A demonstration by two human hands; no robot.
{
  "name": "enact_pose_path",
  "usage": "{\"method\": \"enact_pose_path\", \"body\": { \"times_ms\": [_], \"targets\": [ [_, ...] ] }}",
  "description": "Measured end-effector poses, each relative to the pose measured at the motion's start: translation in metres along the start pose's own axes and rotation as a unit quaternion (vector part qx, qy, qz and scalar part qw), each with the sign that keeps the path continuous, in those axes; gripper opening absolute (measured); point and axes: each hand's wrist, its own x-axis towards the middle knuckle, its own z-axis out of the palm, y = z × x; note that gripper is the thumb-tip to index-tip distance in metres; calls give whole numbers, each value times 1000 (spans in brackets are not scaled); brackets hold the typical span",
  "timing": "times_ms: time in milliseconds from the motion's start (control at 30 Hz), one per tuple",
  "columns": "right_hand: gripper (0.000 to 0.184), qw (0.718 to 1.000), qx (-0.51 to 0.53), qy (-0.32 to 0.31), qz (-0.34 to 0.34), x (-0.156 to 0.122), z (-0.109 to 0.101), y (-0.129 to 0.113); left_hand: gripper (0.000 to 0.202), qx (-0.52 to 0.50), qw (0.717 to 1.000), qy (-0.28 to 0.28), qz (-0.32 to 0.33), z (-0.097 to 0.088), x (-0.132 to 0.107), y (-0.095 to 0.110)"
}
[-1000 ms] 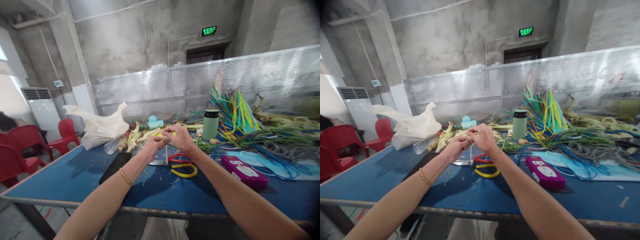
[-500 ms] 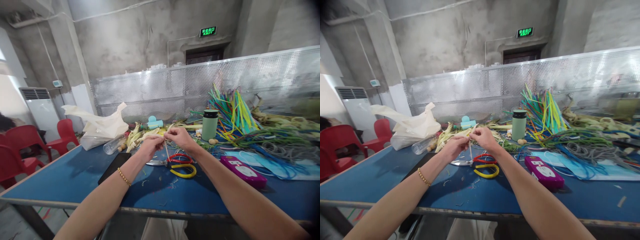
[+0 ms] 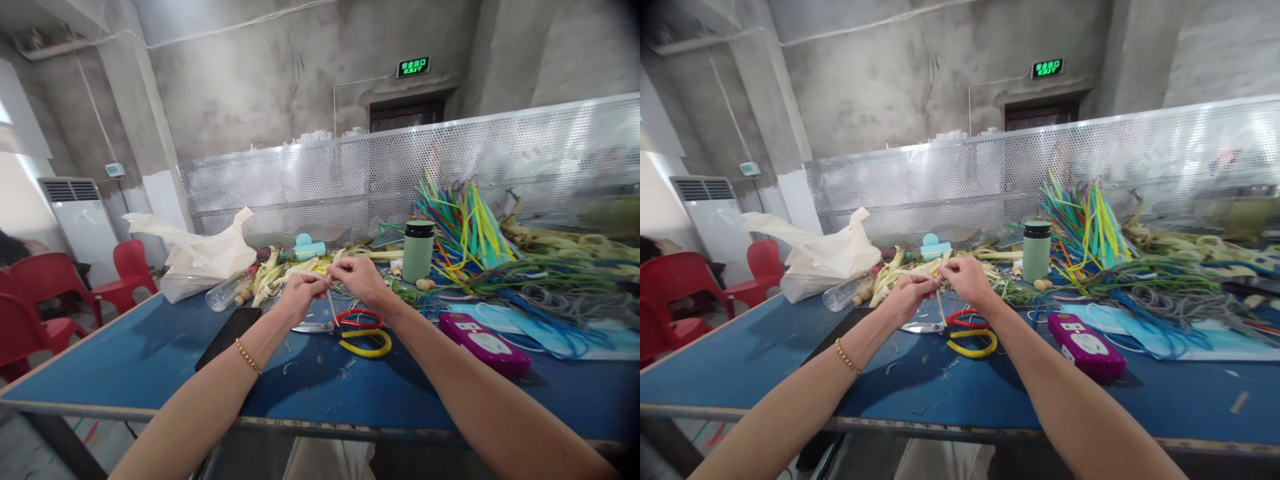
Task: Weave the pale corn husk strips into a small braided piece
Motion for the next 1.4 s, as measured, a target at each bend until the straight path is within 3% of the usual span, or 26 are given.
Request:
{"method": "enact_pose_path", "body": {
  "times_ms": [400, 567, 733, 900, 1067, 1233, 1400],
  "targets": [
    [34, 999, 26, -10, 30, 0, 4, 4, 12, -46, 999, 8, 12, 2, 2, -6],
    [38, 996, 47, -74, 21, 0, -4, 0, 17, -96, 994, 30, -44, -3, 4, -5],
    [29, 994, -32, -102, 4, -1, -13, -4, 22, -134, 988, 42, -69, -10, 7, -3],
    [25, 992, -16, -129, -4, -3, -14, -4, 22, -85, 995, 42, -20, -9, 6, -3],
    [15, 981, 94, -161, 56, -5, -5, -2, 22, -17, 999, 39, 15, -9, 4, -2],
    [13, 980, 115, -140, 86, -6, 4, 0, 19, -29, 999, 43, 15, -9, 5, -3],
    [11, 995, 48, -78, 49, -4, 9, 4, 22, -87, 995, 37, 1, -7, 4, -4]
  ]
}}
